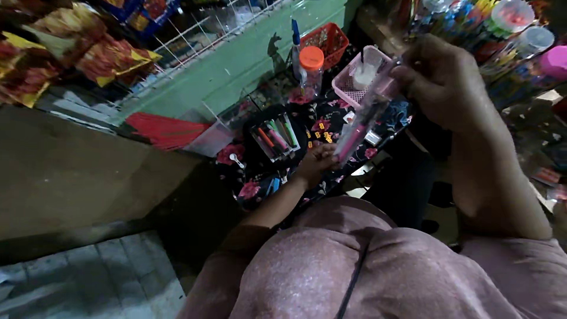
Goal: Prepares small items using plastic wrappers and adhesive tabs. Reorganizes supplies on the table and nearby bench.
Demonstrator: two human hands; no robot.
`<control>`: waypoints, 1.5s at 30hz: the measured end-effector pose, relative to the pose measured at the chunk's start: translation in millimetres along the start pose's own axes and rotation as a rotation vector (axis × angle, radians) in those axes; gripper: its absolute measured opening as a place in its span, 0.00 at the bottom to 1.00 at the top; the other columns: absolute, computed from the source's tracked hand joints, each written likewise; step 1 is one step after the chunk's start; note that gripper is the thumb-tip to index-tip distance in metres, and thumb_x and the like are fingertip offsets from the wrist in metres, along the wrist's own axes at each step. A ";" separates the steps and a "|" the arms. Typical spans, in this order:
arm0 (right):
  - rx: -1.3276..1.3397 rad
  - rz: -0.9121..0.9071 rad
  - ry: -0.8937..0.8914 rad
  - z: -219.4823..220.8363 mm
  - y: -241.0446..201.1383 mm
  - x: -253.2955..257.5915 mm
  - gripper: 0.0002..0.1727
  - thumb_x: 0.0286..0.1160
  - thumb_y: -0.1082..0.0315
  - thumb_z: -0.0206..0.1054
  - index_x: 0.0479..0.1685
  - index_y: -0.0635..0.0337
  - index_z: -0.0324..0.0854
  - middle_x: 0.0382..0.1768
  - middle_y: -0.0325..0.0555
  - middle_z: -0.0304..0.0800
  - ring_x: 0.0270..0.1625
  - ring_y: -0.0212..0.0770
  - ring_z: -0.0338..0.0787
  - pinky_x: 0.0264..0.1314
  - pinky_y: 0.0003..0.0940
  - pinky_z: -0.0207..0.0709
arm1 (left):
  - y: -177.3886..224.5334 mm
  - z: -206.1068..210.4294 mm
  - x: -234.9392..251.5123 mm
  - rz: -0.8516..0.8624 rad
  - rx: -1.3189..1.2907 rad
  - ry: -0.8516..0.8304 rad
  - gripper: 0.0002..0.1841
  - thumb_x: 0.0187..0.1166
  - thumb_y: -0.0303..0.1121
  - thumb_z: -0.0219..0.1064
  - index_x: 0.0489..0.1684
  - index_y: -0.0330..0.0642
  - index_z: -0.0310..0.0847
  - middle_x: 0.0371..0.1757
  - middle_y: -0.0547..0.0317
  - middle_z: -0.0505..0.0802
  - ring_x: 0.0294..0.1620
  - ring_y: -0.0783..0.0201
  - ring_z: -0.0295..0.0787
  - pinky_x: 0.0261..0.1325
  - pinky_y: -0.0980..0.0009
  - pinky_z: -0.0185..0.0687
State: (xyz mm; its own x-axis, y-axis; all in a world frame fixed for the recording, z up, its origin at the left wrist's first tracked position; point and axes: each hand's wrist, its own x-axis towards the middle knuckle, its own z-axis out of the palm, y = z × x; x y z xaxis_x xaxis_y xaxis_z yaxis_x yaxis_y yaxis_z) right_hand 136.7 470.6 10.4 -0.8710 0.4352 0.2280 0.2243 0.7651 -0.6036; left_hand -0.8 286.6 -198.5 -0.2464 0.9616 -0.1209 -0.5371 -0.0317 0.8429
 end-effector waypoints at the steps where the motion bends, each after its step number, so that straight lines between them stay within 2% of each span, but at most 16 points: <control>1: 0.025 0.067 0.030 -1.8 6.1 -2.6 0.15 0.90 0.60 0.57 0.55 0.66 0.77 0.41 0.41 0.84 0.37 0.22 0.84 0.44 0.22 0.81 | -0.7 -1.1 -1.7 -0.009 -0.060 0.012 0.13 0.78 0.23 0.62 0.58 0.41 0.80 0.43 0.67 0.93 0.39 0.74 0.91 0.46 0.75 0.89; 5: 0.271 0.174 0.185 3.2 37.8 -17.8 0.10 0.91 0.61 0.55 0.56 0.57 0.73 0.42 0.29 0.84 0.37 0.18 0.85 0.40 0.18 0.83 | 4.3 6.5 -14.9 -0.123 -0.181 0.175 0.10 0.90 0.28 0.53 0.45 0.48 0.82 0.33 0.71 0.90 0.29 0.81 0.86 0.36 0.84 0.85; 7: 0.435 0.172 0.231 11.8 53.5 -24.2 0.06 0.91 0.61 0.54 0.52 0.51 0.71 0.40 0.24 0.86 0.35 0.20 0.87 0.39 0.21 0.85 | 1.4 4.5 -15.7 -0.113 -0.293 0.189 0.11 0.90 0.26 0.52 0.47 0.44 0.83 0.38 0.66 0.92 0.34 0.77 0.89 0.43 0.81 0.87; 11: 0.630 0.224 0.283 25.6 66.3 -33.9 0.06 0.93 0.61 0.51 0.48 0.49 0.69 0.41 0.27 0.89 0.37 0.27 0.91 0.41 0.28 0.89 | -2.4 8.6 -13.0 -0.060 -0.362 0.295 0.10 0.88 0.22 0.54 0.48 0.41 0.83 0.42 0.64 0.92 0.38 0.76 0.89 0.48 0.81 0.87; 16: 0.786 0.277 0.314 42.8 65.1 -38.9 0.08 0.95 0.63 0.44 0.52 0.51 0.67 0.45 0.34 0.91 0.39 0.32 0.93 0.42 0.31 0.90 | -6.5 11.5 -6.9 -0.091 -0.334 0.473 0.06 0.88 0.26 0.56 0.45 0.42 0.80 0.35 0.65 0.88 0.33 0.75 0.86 0.44 0.80 0.86; 20: 0.763 0.293 0.294 50.1 62.8 -39.9 0.07 0.94 0.63 0.46 0.50 0.51 0.68 0.44 0.34 0.91 0.42 0.33 0.94 0.46 0.34 0.92 | -17.6 3.0 -3.9 -0.131 -0.235 0.528 0.07 0.90 0.29 0.56 0.51 0.38 0.79 0.38 0.61 0.89 0.36 0.70 0.89 0.47 0.74 0.88; 23: 0.693 0.291 0.292 52.5 69.2 -40.4 0.05 0.93 0.65 0.51 0.49 0.52 0.69 0.43 0.31 0.90 0.44 0.31 0.94 0.47 0.33 0.92 | -19.3 2.2 -3.0 -0.039 -0.193 0.561 0.07 0.92 0.30 0.53 0.45 0.44 0.76 0.34 0.66 0.86 0.33 0.72 0.85 0.45 0.74 0.87; 26: 0.675 0.365 0.300 56.1 80.0 -42.4 0.06 0.93 0.64 0.51 0.49 0.53 0.71 0.42 0.32 0.90 0.42 0.30 0.93 0.48 0.32 0.90 | -14.2 -3.0 -3.5 0.127 -0.356 0.447 0.11 0.93 0.29 0.45 0.47 0.48 0.74 0.39 0.67 0.89 0.40 0.73 0.88 0.53 0.74 0.87; 28: 0.768 0.430 0.312 61.2 86.2 -45.0 0.07 0.94 0.63 0.48 0.49 0.51 0.70 0.41 0.33 0.92 0.41 0.31 0.93 0.47 0.31 0.89 | -7.3 -9.1 -8.5 0.161 -0.496 0.278 0.14 0.93 0.29 0.42 0.47 0.51 0.77 0.42 0.65 0.93 0.44 0.70 0.93 0.56 0.73 0.89; 31: 0.916 0.457 0.269 68.0 84.8 -52.3 0.10 0.95 0.61 0.43 0.49 0.48 0.69 0.43 0.33 0.91 0.41 0.32 0.93 0.44 0.31 0.89 | -9.2 -27.1 -14.6 0.151 -0.576 -0.002 0.11 0.90 0.32 0.53 0.52 0.53 0.84 0.55 0.58 0.95 0.56 0.60 0.94 0.62 0.62 0.90; 33: 0.907 0.398 0.212 72.7 78.8 -58.2 0.07 0.92 0.62 0.48 0.46 0.45 0.71 0.43 0.30 0.91 0.42 0.30 0.93 0.45 0.32 0.90 | -14.2 -36.1 -16.0 0.142 -0.540 -0.078 0.08 0.86 0.39 0.63 0.55 0.56 0.85 0.60 0.58 0.94 0.60 0.58 0.92 0.65 0.57 0.88; 35: 0.784 0.261 0.164 73.3 71.9 -59.2 0.03 0.87 0.67 0.56 0.44 0.46 0.73 0.46 0.28 0.91 0.44 0.27 0.92 0.47 0.28 0.89 | -17.8 -43.2 -16.7 0.136 -0.512 -0.120 0.10 0.83 0.42 0.66 0.56 0.56 0.86 0.59 0.57 0.94 0.58 0.59 0.93 0.62 0.59 0.89; 38: 0.446 -0.018 0.110 60.9 42.9 -53.7 0.07 0.84 0.65 0.63 0.48 0.58 0.80 0.45 0.27 0.89 0.46 0.18 0.87 0.51 0.20 0.84 | -23.0 -61.8 -16.8 0.076 -0.365 -0.197 0.16 0.77 0.48 0.72 0.61 0.58 0.87 0.59 0.64 0.95 0.60 0.63 0.92 0.65 0.60 0.88; 40: 0.290 -0.207 0.079 49.7 11.3 -47.5 0.10 0.84 0.64 0.65 0.43 0.64 0.81 0.47 0.37 0.87 0.49 0.20 0.86 0.54 0.18 0.83 | -30.6 -78.7 -14.1 0.001 -0.217 -0.134 0.14 0.84 0.43 0.63 0.62 0.51 0.81 0.58 0.63 0.93 0.61 0.61 0.90 0.67 0.56 0.86; 42: 0.145 -0.376 0.078 46.5 -15.3 -40.2 0.12 0.82 0.67 0.66 0.36 0.69 0.83 0.46 0.52 0.88 0.52 0.32 0.87 0.56 0.22 0.81 | -37.4 -89.9 -11.1 -0.053 -0.034 0.012 0.13 0.89 0.35 0.49 0.62 0.44 0.75 0.60 0.62 0.89 0.61 0.63 0.87 0.67 0.59 0.84; 45: -0.077 -0.387 -0.067 63.6 -18.2 -30.4 0.11 0.81 0.65 0.67 0.34 0.65 0.85 0.49 0.57 0.88 0.50 0.48 0.90 0.51 0.42 0.85 | -38.6 -91.5 -27.6 -0.085 0.194 0.227 0.19 0.94 0.39 0.42 0.74 0.46 0.69 0.71 0.60 0.85 0.67 0.64 0.85 0.69 0.61 0.81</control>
State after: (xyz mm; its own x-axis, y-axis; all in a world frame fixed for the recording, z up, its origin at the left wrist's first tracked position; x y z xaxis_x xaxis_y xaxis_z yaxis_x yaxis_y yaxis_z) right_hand 131.3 413.2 -34.1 -0.9235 0.0779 0.3755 -0.0962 0.9008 -0.4234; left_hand -47.1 236.3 -275.7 -0.3932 0.8722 -0.2909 -0.4047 0.1199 0.9066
